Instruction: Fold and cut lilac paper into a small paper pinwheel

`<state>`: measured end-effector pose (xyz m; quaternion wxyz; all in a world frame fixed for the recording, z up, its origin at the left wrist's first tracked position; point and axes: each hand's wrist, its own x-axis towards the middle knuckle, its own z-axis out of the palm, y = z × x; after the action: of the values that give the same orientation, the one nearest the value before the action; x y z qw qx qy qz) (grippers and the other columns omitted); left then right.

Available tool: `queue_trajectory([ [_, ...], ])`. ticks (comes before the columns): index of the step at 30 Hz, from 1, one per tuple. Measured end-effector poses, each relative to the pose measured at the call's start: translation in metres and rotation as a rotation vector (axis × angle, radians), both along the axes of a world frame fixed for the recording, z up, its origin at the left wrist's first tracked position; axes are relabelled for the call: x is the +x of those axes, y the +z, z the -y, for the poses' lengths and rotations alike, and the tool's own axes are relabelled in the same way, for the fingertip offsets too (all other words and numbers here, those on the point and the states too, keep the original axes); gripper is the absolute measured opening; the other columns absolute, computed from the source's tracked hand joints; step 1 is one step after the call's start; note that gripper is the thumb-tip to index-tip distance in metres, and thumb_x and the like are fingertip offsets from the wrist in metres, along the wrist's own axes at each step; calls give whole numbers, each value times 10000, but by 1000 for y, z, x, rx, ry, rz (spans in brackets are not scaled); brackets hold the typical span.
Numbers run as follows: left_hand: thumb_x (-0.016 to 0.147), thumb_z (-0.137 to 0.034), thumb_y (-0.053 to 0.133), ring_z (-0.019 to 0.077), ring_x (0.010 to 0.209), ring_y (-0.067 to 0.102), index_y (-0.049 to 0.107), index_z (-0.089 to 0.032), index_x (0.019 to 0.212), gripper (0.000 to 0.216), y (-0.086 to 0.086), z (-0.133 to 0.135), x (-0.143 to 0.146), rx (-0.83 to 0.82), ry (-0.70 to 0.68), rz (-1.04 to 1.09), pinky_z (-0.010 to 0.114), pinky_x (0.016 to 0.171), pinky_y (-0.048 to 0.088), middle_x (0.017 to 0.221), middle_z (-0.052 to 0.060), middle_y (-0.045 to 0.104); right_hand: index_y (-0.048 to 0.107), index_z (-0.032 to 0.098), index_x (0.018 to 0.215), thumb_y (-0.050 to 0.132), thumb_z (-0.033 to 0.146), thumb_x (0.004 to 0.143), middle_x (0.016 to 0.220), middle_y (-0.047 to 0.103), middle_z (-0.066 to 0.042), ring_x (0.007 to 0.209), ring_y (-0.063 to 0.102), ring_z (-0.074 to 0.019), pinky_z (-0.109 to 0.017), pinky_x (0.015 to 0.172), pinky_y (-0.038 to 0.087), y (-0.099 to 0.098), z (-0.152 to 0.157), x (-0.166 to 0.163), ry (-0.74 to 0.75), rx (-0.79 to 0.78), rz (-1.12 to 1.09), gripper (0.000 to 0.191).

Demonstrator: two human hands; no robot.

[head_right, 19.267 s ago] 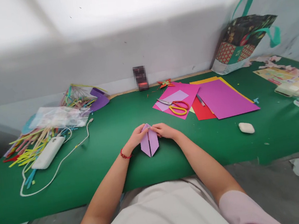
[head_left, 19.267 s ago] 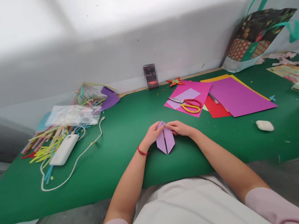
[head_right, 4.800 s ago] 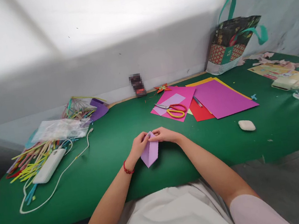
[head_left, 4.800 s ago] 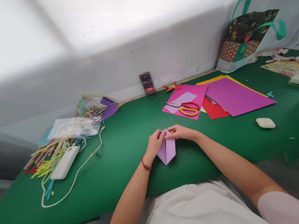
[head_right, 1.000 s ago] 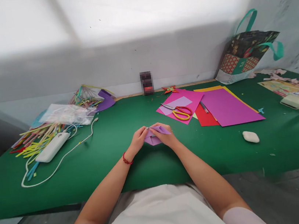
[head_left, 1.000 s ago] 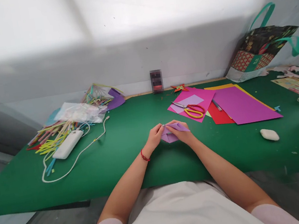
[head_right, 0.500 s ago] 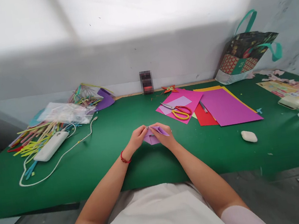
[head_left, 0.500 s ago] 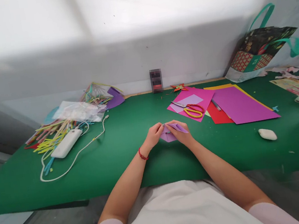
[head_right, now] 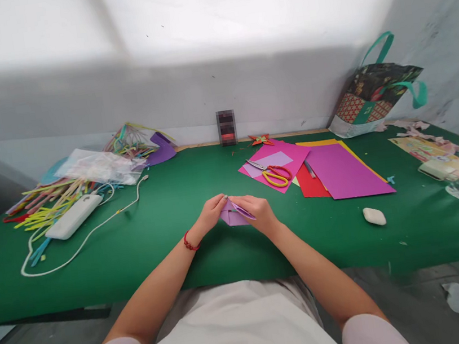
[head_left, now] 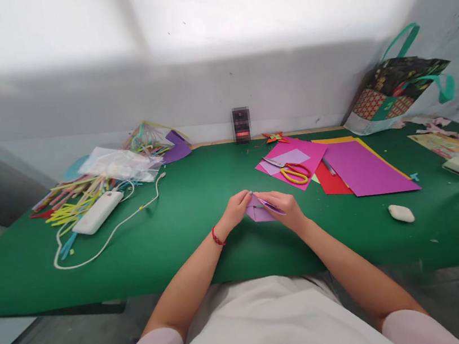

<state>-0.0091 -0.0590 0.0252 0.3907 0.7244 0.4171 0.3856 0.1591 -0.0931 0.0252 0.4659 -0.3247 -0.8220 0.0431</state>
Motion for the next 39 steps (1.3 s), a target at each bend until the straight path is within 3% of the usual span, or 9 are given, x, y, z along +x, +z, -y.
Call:
queue_trajectory([
  [6, 821, -272, 391, 98, 541, 327, 353, -183, 559, 280, -7, 1, 6, -25, 50, 25, 239, 533, 285, 553, -40, 365, 504, 153, 1281, 378, 107, 889, 1144, 628, -145, 999, 604, -220, -346, 797, 538, -6, 6, 2, -99, 125, 283, 414],
  [12, 824, -268, 407, 99, 535, 330, 339, -186, 545, 298, -9, -3, 4, -22, 161, 66, 240, 534, 287, 543, -42, 360, 360, 104, 1377, 363, 20, 828, 1237, 558, -173, 1108, 538, -243, -393, 919, 478, -13, 4, -9, -96, 137, 324, 556],
  [16, 827, -281, 421, 99, 528, 331, 346, -186, 543, 309, -8, -4, 3, 26, 165, 30, 243, 532, 286, 537, -42, 372, 295, 79, 1400, 389, 105, 858, 1299, 505, -188, 1185, 485, -255, -421, 950, 446, -16, 6, -13, -114, 124, 321, 551],
  [20, 843, -329, 400, 100, 526, 331, 339, -190, 558, 323, -5, -2, 3, 58, 193, 31, 242, 531, 283, 536, -44, 365, 345, 112, 1377, 401, 174, 880, 1237, 568, -160, 1135, 535, -245, -439, 957, 432, -20, 6, -13, -201, 122, 207, 504],
  [25, 843, -319, 400, 101, 528, 331, 329, -190, 551, 327, -2, -2, 2, 31, 204, 22, 244, 539, 280, 534, -45, 358, 411, 156, 1346, 297, 55, 869, 1136, 640, -115, 1069, 586, -205, -411, 929, 457, -22, 2, -6, -156, 130, 136, 501],
  [29, 826, -306, 421, 101, 533, 324, 334, -186, 535, 326, -2, -3, 2, -25, 204, 52, 244, 539, 277, 529, -46, 351, 421, 159, 1346, 330, 75, 889, 1178, 622, -109, 1113, 563, -212, -382, 910, 482, -23, 2, -4, -139, 136, 201, 473],
  [39, 792, -265, 437, 97, 521, 303, 338, -182, 517, 304, -12, -9, 1, -138, 236, 106, 246, 525, 259, 512, -50, 331, 544, 45, 1221, 329, 15, 856, 1154, 623, -179, 1059, 599, -248, -367, 853, 514, -34, 6, -18, -318, 184, 504, 424],
])
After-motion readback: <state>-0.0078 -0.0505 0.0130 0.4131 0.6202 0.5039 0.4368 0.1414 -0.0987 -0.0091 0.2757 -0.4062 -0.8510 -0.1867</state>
